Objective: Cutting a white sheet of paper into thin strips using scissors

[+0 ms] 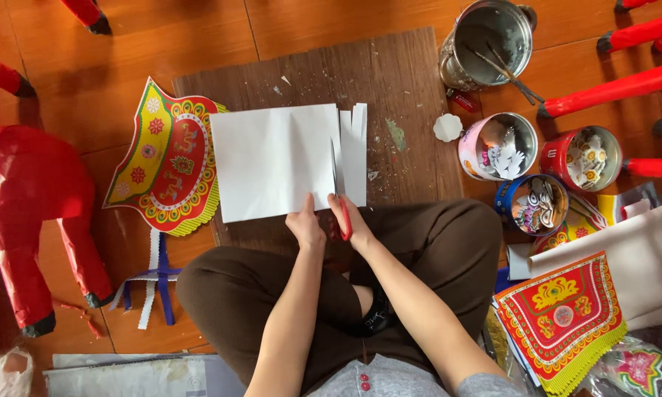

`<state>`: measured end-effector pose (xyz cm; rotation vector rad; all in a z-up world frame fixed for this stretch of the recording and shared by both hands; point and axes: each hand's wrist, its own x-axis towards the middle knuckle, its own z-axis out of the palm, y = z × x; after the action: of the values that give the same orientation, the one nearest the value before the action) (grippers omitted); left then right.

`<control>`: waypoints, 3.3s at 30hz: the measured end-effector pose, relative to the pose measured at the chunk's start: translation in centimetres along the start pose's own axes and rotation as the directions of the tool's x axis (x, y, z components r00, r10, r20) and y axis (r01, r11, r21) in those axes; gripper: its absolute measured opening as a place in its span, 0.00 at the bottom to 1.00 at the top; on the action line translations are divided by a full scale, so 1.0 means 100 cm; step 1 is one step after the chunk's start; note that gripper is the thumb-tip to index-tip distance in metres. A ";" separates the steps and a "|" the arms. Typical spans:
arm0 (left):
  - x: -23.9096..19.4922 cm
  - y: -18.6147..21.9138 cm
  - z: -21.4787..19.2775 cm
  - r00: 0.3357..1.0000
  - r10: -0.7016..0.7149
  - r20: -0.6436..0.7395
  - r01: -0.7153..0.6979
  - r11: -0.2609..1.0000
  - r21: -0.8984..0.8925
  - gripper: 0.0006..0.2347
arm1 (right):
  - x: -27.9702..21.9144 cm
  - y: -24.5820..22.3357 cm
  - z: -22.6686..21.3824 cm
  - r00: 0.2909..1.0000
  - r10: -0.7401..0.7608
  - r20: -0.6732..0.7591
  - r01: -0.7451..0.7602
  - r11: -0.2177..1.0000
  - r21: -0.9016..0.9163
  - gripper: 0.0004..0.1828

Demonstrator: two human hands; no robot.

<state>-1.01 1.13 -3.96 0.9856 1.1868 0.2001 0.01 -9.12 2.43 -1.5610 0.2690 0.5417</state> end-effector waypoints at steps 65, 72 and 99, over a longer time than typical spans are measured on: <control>0.013 0.137 -0.005 0.933 0.276 -0.233 -0.305 0.948 -0.097 0.27 | -0.027 -0.069 -0.124 0.989 0.111 -0.101 -0.085 0.969 0.232 0.13; -0.010 0.125 0.039 0.999 0.000 0.032 -0.002 0.998 0.070 0.15 | -0.004 -0.080 -0.119 0.989 0.117 -0.085 -0.075 0.919 0.387 0.15; 0.037 0.117 0.188 0.639 0.325 0.697 -0.756 0.097 0.648 0.10 | -0.014 -0.107 -0.112 0.994 -0.058 -0.088 0.068 0.991 0.115 0.15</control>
<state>20.37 0.15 2.67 2.4394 0.3309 -0.1298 5.98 -19.54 12.26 -1.4745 0.3094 0.4037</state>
